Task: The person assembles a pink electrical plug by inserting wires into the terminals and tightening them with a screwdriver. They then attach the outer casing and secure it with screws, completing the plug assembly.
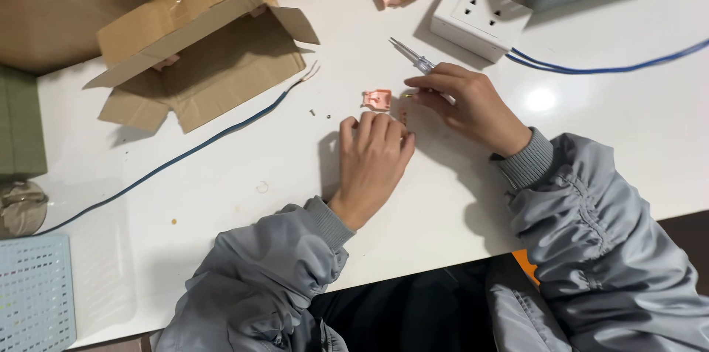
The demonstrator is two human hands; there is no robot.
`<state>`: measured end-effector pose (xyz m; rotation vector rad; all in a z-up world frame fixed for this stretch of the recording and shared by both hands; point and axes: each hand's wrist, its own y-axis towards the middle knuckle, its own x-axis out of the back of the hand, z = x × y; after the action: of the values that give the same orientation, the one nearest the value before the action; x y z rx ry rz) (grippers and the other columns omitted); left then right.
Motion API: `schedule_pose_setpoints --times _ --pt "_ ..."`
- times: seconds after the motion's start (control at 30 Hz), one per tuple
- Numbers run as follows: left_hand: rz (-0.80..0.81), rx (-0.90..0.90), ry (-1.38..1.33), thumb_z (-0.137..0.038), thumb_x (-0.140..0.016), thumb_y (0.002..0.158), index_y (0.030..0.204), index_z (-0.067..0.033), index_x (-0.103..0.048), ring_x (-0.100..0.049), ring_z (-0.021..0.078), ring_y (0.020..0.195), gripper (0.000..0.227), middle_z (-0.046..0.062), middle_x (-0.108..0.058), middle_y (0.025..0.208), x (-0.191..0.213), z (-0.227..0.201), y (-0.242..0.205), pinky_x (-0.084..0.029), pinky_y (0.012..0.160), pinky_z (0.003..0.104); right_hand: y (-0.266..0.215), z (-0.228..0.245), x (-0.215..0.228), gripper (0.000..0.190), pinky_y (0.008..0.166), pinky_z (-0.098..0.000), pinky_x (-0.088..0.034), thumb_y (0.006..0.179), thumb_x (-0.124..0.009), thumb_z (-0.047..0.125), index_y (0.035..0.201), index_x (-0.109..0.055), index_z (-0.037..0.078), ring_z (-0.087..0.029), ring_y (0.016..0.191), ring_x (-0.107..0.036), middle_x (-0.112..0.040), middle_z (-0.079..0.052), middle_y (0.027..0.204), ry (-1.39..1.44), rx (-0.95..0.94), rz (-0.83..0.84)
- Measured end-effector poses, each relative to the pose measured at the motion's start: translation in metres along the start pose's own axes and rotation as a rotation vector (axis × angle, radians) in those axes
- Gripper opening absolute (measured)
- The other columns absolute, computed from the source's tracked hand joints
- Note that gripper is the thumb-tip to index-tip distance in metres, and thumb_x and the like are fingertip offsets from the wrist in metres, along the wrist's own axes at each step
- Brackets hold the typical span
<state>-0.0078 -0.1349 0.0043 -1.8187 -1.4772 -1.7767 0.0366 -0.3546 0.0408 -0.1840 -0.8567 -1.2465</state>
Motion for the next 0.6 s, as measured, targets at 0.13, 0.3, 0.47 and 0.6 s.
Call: schedule_pose_setpoints --times 0.13,0.3,0.47,0.6 --pt "0.000 -0.013 -0.060 -0.015 -0.081 0.107 0.105 -0.0064 -0.078 -0.067 0.0285 0.103 0.009 0.007 -0.068 0.093 0.012 0.000 -0.003 -0.045 0.094 0.050 -0.003 -0.006 -0.003 0.011 0.079 -0.0417 -0.059 0.113 -0.078 0.002 0.120 -0.087 0.000 -0.029 0.085 -0.074 -0.077 -0.017 0.099 0.031 0.009 -0.064" --pt "-0.065 0.039 -0.527 -0.013 -0.087 0.103 0.109 -0.0149 -0.079 -0.077 0.0232 0.106 0.011 0.000 -0.083 0.102 0.017 0.028 -0.015 -0.058 0.089 0.034 -0.004 0.000 -0.005 0.011 0.080 -0.0360 -0.060 0.113 -0.079 0.004 0.121 -0.087 0.007 -0.025 0.086 -0.075 -0.078 -0.010 0.097 0.105 0.031 -0.157" --pt "-0.174 0.292 -0.852 -0.018 -0.088 0.105 0.116 -0.0137 -0.080 -0.076 0.0130 0.101 0.014 -0.001 -0.087 0.105 0.020 0.052 -0.011 -0.058 0.088 0.029 -0.002 0.011 -0.024 0.014 0.084 -0.0369 -0.062 0.109 -0.081 0.000 0.120 -0.088 0.004 -0.026 0.090 -0.079 -0.082 -0.011 0.100 0.175 0.044 -0.188" --pt "-0.236 0.364 -1.023 -0.009 -0.080 0.111 0.128 -0.0049 -0.083 -0.069 0.0105 0.099 0.018 0.007 -0.083 0.105 0.021 0.050 -0.007 -0.056 0.090 0.028 -0.007 0.014 -0.038 0.020 0.083 -0.0379 -0.065 0.104 -0.082 -0.006 0.119 -0.090 0.004 -0.027 0.091 -0.082 -0.086 -0.010 0.101 0.204 0.000 -0.200"
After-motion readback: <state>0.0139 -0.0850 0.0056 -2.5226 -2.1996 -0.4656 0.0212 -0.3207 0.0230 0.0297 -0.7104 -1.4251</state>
